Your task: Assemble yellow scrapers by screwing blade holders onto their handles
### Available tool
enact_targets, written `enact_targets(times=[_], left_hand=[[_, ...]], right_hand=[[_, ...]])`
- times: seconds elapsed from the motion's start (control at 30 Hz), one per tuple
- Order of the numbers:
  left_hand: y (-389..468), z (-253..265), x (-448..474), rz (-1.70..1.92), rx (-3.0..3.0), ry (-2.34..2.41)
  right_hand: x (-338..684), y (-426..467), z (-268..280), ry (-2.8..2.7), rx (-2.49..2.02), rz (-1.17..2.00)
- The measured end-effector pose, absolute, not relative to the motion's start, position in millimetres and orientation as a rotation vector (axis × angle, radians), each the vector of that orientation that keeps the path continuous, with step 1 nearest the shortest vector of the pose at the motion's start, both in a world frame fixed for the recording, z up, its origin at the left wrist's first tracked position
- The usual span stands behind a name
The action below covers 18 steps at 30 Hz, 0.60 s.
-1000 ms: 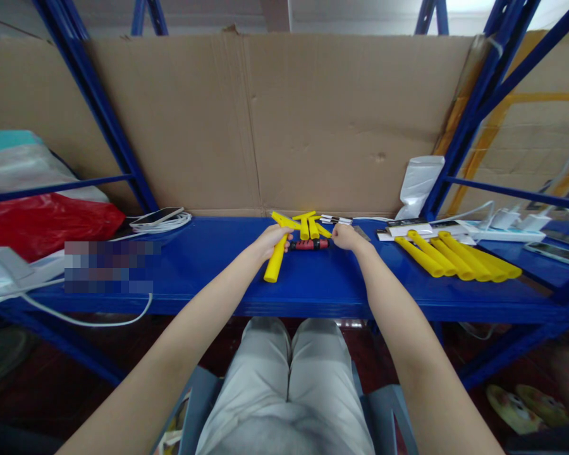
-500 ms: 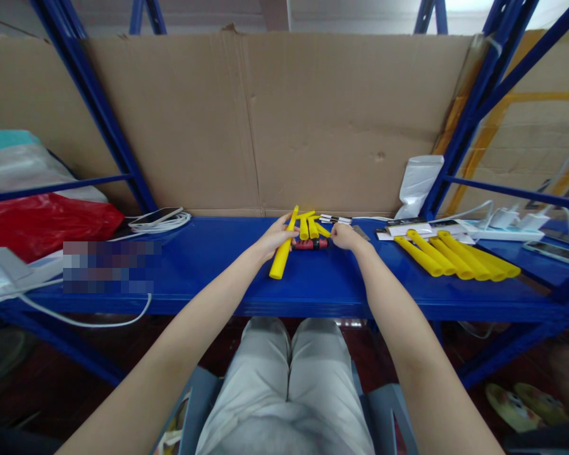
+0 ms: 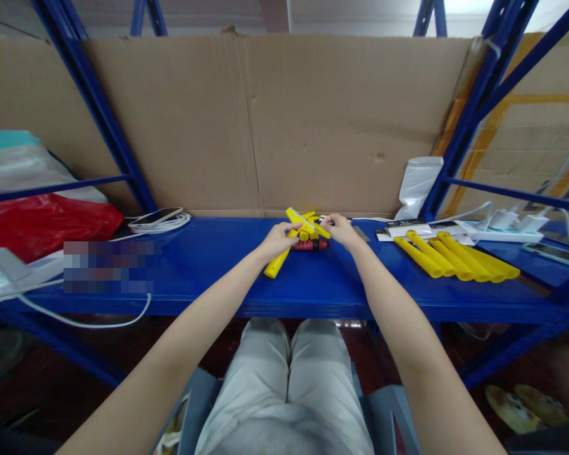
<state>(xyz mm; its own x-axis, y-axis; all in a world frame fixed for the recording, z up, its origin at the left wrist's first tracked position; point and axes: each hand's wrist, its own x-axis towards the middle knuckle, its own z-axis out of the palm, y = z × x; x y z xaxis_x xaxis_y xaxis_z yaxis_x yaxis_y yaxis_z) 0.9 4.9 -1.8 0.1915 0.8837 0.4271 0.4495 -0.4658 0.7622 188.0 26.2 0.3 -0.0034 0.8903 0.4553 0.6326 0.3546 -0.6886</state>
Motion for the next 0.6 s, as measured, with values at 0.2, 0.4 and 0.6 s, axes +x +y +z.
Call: enact_targets(times=[0.2,0.4,0.6], left_hand=[[6.1,-3.7,2.3,1.190,2.072,1.119],[8.0,-5.4,2.7,1.170,2.149,1.025],[8.1,-5.7,2.3,1.183,2.108,1.035]], right_hand=[[175.6,21.4,-0.8,-1.727,-1.269,0.497],[174.3,20.7,-0.7,-1.758,-1.274,0.467],[176.3,22.2,-1.8,-1.788,-1.279,0.496]])
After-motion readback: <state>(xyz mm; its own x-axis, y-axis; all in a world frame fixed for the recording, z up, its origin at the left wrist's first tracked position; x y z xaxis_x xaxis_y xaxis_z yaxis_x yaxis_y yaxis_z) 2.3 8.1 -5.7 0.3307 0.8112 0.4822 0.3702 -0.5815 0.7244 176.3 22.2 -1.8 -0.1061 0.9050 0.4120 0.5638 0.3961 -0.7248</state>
